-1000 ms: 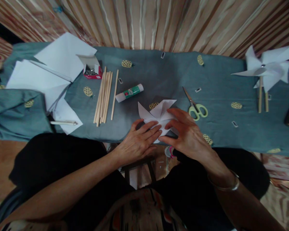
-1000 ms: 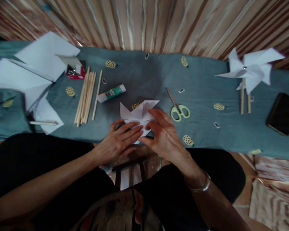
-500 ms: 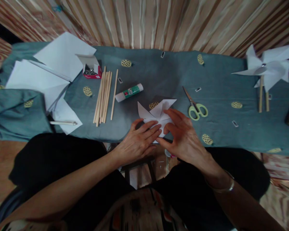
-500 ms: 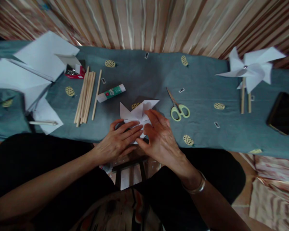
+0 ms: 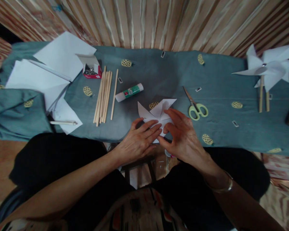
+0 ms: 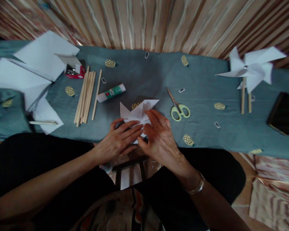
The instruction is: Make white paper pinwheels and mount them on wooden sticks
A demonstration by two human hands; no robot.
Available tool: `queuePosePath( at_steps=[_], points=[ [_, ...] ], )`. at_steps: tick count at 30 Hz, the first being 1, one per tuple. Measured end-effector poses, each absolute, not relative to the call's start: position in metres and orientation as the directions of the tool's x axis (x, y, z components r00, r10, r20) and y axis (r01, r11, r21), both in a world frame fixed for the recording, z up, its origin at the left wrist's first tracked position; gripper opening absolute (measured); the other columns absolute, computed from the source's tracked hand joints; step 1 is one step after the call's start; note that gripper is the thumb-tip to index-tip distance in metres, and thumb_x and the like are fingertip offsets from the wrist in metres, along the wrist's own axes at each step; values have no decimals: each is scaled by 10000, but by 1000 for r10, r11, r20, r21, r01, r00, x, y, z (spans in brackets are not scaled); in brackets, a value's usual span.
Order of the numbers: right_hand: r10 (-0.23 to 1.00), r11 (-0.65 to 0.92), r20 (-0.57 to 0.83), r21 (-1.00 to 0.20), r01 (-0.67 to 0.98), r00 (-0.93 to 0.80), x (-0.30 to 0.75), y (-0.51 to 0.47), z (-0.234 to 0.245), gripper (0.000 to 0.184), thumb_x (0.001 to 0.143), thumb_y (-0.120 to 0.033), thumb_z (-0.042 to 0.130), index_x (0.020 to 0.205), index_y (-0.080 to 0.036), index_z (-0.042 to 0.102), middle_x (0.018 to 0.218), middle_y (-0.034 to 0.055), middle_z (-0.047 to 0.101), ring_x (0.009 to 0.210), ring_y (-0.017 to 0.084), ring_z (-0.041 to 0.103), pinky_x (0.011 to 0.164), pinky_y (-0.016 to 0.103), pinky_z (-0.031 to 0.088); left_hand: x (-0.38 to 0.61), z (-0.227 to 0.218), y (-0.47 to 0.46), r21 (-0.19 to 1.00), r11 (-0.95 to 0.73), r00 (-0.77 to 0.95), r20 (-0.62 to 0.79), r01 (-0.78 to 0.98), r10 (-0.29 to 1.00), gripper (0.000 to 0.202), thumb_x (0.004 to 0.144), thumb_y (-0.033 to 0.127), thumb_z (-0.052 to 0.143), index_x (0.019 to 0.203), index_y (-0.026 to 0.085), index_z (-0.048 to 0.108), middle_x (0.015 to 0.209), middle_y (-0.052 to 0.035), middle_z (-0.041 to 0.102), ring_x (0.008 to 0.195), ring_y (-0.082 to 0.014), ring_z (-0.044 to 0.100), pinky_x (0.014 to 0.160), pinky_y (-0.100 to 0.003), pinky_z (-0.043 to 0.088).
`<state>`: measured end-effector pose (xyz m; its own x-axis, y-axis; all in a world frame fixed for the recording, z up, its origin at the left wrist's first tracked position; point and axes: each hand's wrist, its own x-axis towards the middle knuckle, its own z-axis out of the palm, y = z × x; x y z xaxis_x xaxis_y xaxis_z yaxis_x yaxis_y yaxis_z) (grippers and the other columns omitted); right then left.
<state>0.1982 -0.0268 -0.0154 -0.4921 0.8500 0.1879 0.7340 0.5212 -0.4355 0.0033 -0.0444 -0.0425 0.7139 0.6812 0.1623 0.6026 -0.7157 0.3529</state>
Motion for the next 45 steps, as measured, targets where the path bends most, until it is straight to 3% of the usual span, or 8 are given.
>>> queuePosePath(
  at_steps=[6,15,25,38,45],
  points=[
    [849,524,182,-416,743,-496,200,-26,-13,69,794,-227,604,731,-207,585,1332,129,544,1286,330,449,1019,516,413,3,-42,-45,350,-707,710,143,615,689,451,951,371,440,1346,155,451,1420,-147,486,1356,-264,372,1113,-526,220],
    [876,481,189,-413,773,-444,215,-17,-16,126,827,-312,608,872,-197,632,1323,129,537,1287,327,450,1024,535,405,4,-44,-45,338,-701,697,157,628,700,435,944,380,452,1328,175,462,1337,-121,548,1317,-268,397,1105,-524,227],
    [889,454,175,-463,761,-423,217,-16,-18,80,819,-324,635,836,-249,654,1302,96,567,1279,340,466,1027,560,411,3,-40,-47,326,-707,699,164,628,696,468,936,341,471,1369,172,417,1290,-123,558,1286,-280,415,1098,-522,247],
    [899,402,111,-591,699,-423,225,-7,-18,98,813,-288,626,755,-222,668,1256,92,608,1205,308,543,986,541,451,4,-41,-52,328,-718,704,185,614,686,438,942,272,449,1359,142,427,1262,-135,586,1251,-269,453,1092,-510,251],
    [912,398,146,-541,741,-383,219,-12,-24,91,807,-244,618,723,-212,632,1303,104,575,1261,319,491,1021,545,434,5,-42,-51,325,-710,702,165,625,693,432,939,288,454,1341,132,447,1276,-138,583,1250,-272,453,1094,-516,245]
  ],
)
